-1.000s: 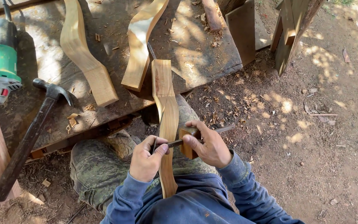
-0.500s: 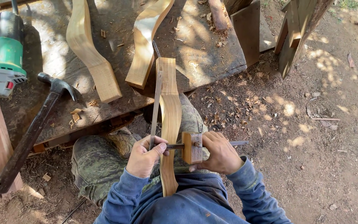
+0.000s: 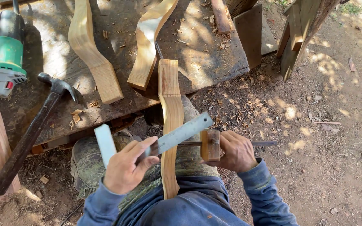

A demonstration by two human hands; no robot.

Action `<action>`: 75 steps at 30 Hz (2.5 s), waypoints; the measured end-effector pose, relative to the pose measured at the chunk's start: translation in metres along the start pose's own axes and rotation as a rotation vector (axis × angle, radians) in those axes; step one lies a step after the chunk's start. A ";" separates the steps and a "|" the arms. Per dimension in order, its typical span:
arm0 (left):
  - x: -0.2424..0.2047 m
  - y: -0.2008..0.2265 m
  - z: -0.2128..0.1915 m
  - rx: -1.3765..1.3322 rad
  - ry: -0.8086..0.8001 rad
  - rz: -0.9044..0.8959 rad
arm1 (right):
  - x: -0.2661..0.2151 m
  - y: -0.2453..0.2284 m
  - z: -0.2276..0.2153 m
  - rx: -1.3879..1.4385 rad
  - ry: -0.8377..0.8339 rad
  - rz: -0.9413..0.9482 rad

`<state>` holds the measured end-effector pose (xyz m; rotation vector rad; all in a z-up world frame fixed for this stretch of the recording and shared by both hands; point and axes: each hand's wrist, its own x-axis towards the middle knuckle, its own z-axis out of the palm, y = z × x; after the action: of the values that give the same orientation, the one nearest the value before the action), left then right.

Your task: The recorder uses a marking gauge and a combination square to mark dimensions on wooden furniture legs.

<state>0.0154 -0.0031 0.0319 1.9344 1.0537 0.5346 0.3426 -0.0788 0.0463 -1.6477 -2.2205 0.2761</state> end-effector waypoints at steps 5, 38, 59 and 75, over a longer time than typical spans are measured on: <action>-0.003 -0.018 -0.023 0.225 0.064 0.133 | -0.008 0.019 0.006 -0.071 -0.153 0.081; 0.011 -0.023 -0.028 0.274 -0.061 0.154 | 0.005 0.007 0.001 -0.013 -0.182 0.026; 0.010 -0.021 -0.031 0.239 -0.073 0.167 | 0.006 0.004 0.000 0.011 -0.185 0.005; 0.011 -0.022 -0.030 0.226 -0.090 0.170 | 0.003 0.004 0.002 -0.003 -0.184 0.015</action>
<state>-0.0091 0.0267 0.0292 2.2397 0.9297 0.4309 0.3441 -0.0749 0.0432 -1.7029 -2.3416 0.4458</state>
